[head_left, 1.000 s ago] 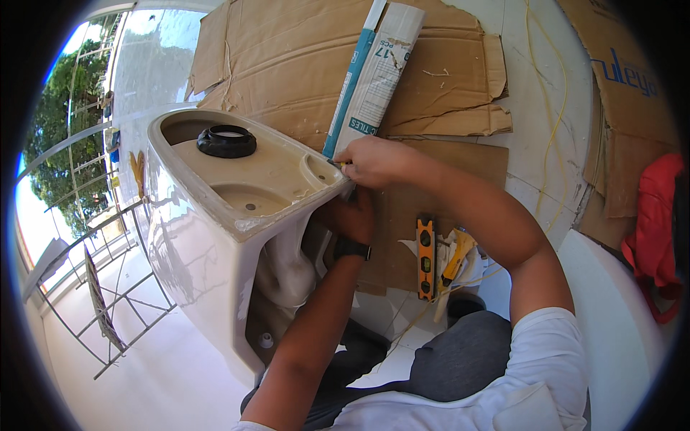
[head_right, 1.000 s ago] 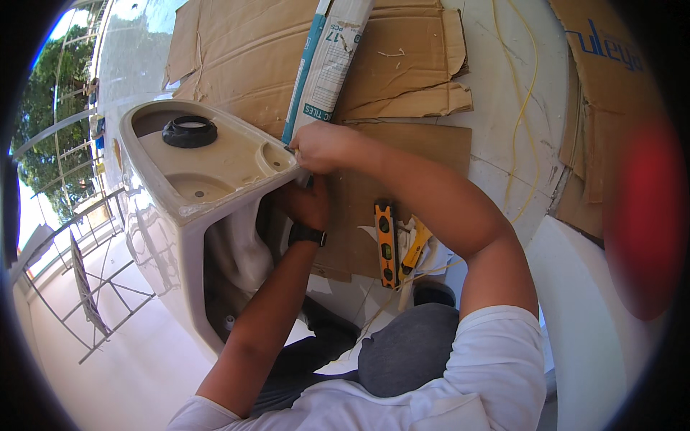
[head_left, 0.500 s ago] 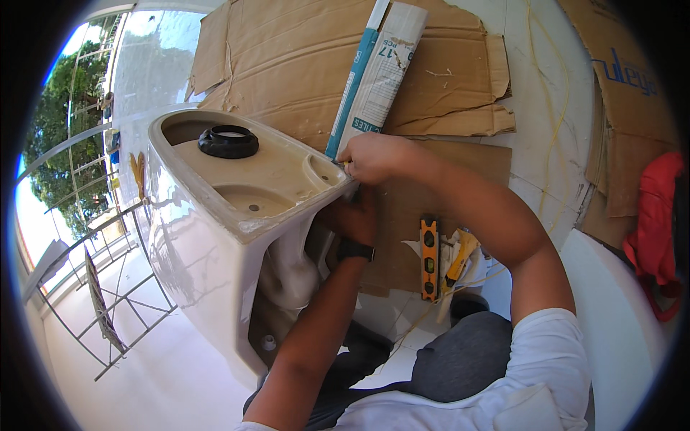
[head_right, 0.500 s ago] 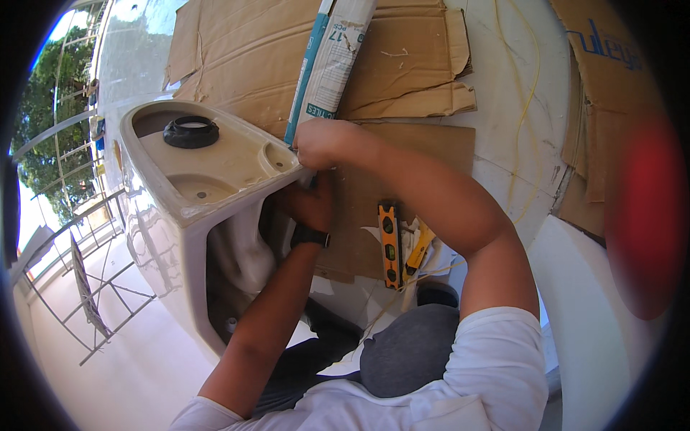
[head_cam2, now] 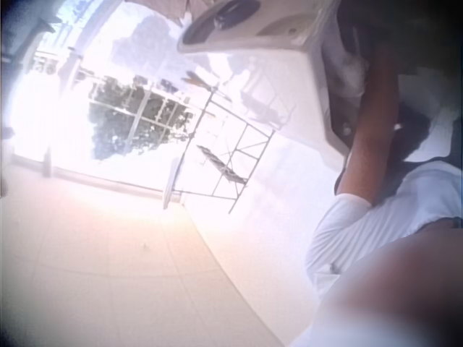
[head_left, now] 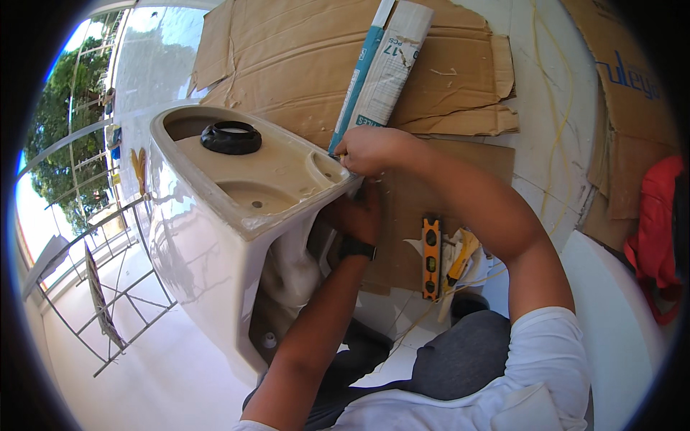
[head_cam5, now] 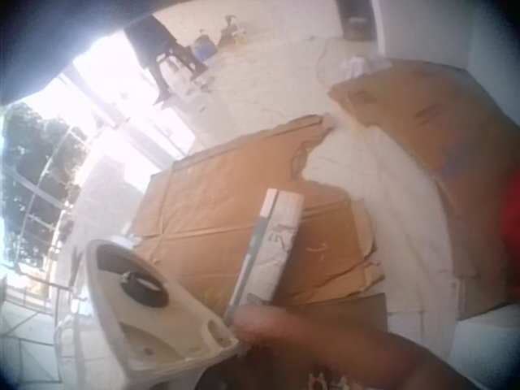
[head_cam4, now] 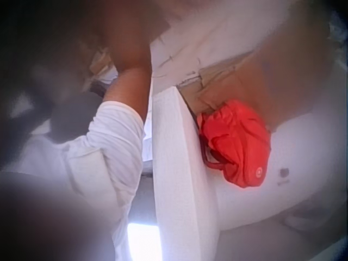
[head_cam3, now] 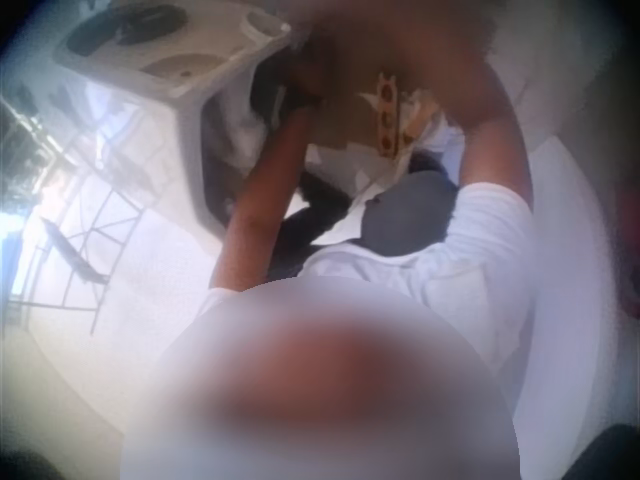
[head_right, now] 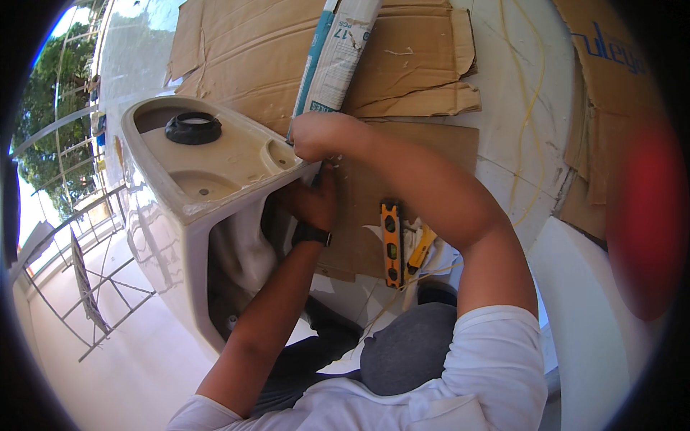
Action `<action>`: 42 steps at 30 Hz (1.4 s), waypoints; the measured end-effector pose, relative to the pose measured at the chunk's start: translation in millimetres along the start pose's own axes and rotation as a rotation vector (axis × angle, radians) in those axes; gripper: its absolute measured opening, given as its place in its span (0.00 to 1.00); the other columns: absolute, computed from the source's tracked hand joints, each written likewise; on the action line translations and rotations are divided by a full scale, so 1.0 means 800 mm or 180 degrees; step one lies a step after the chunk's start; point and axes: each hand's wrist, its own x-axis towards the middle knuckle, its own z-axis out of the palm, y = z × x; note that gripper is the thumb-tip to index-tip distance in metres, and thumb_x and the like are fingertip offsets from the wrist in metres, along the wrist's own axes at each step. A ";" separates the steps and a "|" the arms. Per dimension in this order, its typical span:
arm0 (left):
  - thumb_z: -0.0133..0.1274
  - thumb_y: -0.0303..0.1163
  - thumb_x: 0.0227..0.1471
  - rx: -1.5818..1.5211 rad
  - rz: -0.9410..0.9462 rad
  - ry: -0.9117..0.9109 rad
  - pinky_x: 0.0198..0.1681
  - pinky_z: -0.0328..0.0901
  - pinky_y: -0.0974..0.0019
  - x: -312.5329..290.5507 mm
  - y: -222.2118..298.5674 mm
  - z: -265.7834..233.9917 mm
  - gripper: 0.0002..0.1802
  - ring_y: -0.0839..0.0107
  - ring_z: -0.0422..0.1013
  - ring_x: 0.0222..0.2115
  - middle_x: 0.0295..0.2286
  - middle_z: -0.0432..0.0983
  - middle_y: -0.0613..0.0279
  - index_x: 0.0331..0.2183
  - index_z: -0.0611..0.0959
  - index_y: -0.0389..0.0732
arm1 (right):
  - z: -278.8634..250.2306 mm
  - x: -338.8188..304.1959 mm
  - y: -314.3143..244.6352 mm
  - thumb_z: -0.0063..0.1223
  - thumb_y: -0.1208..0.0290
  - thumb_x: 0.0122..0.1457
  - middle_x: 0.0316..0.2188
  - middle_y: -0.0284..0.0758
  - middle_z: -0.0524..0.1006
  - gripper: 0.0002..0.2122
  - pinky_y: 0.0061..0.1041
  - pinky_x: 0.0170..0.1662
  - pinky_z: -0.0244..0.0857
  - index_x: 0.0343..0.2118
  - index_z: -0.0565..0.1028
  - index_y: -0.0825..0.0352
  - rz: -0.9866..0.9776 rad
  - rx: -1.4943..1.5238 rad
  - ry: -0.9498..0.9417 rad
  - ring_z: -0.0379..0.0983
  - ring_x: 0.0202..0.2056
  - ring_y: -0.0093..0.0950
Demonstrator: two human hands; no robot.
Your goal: The person removes protective film from a white ceramic toilet using a utility knife. They carefully cut and peel the film from the sides and top of the toilet.
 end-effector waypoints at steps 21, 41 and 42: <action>0.62 0.56 0.47 -0.0079 -0.0011 -0.0050 0.60 0.56 0.36 0.001 0.003 -0.003 0.44 0.32 0.64 0.57 0.56 0.70 0.33 0.56 0.76 0.33 | -0.004 0.047 -0.036 0.52 0.73 0.54 0.43 0.47 0.83 0.14 0.40 0.46 0.75 0.40 0.85 0.70 0.0314 -0.0119 0.0276 0.82 0.44 0.43; 0.61 0.57 0.48 -0.0144 -0.0037 -0.0121 0.62 0.53 0.35 0.002 0.014 -0.010 0.40 0.33 0.64 0.56 0.55 0.72 0.35 0.54 0.80 0.36 | -0.023 0.046 -0.039 0.53 0.73 0.55 0.42 0.46 0.84 0.14 0.40 0.46 0.76 0.40 0.85 0.70 0.0155 -0.0574 -0.0006 0.82 0.45 0.43; 0.61 0.57 0.48 -0.0230 -0.0037 -0.0155 0.62 0.53 0.34 0.001 0.013 -0.010 0.40 0.33 0.64 0.56 0.55 0.72 0.35 0.54 0.80 0.36 | -0.021 0.047 -0.042 0.53 0.73 0.54 0.42 0.46 0.84 0.13 0.40 0.46 0.76 0.41 0.85 0.69 0.0445 -0.0566 -0.0017 0.82 0.45 0.42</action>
